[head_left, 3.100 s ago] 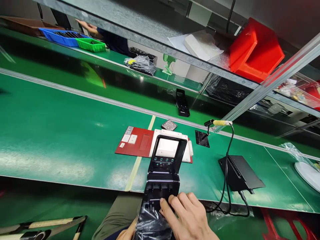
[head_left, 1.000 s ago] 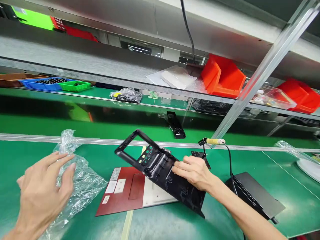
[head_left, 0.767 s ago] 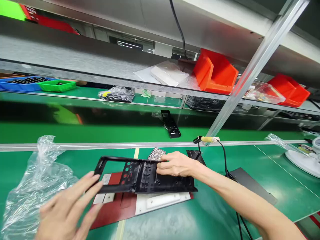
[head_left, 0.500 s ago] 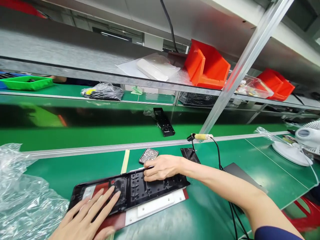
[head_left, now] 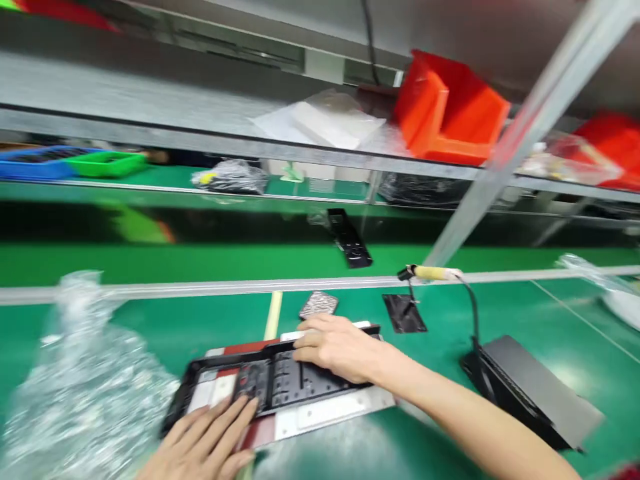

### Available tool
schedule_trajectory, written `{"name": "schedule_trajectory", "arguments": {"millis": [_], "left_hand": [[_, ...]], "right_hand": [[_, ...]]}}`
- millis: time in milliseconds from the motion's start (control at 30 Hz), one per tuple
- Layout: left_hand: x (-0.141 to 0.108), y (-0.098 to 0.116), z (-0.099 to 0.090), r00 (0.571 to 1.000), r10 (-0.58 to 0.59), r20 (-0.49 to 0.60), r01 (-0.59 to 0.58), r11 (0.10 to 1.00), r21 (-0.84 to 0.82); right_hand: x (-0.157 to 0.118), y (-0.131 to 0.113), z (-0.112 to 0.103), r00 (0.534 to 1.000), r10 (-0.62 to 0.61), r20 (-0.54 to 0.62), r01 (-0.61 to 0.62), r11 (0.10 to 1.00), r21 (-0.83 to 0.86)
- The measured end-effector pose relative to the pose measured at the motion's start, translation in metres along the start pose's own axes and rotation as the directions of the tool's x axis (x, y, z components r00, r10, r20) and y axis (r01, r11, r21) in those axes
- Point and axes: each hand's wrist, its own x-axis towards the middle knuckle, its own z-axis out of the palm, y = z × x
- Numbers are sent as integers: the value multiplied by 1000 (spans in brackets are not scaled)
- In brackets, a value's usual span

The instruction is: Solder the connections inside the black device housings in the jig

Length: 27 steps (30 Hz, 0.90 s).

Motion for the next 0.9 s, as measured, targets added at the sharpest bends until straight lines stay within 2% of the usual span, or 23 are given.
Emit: {"name": "schedule_trajectory", "arguments": {"millis": [33,67,100,167,200,300,433,633,700,767,833,900], "left_hand": [[6,3,-8,999,-38,31,37,999,39],[12,6,-14,997,-67,49,63,995,71],[18,9,-18,993,-105,63,98,990,99],[28,15,-20,990,-125,69,116,987,114],[30,17,-19,990,-126,68,118,987,111],[31,23,-11,988,-144,58,137,985,105],[22,22,-3,984,-172,50,167,982,84],[24,11,-8,985,-153,76,153,988,4],[37,4,-10,975,-207,86,214,974,-74],[59,-6,-8,946,-292,139,315,928,-198],[89,-17,-2,897,-357,260,431,837,-338],[123,-28,12,843,-370,391,524,731,-437]], "right_hand": [[-5,-7,-2,995,78,-53,-79,997,-4],[-11,-12,-2,969,208,-134,-208,978,7],[-18,-18,-1,935,286,-212,-288,957,19],[-33,-27,6,865,393,-312,-394,917,62],[-40,-31,11,837,441,-324,-441,894,78],[-54,-45,26,776,500,-384,-510,856,82],[-55,-56,42,765,482,-426,-492,865,94],[-50,-57,52,788,422,-448,-445,894,59],[-52,-55,50,784,394,-479,-403,911,90],[-56,-52,46,757,374,-535,-371,921,119],[-61,-49,41,711,372,-597,-368,920,135],[-67,-48,38,657,392,-644,-388,908,157]]}}
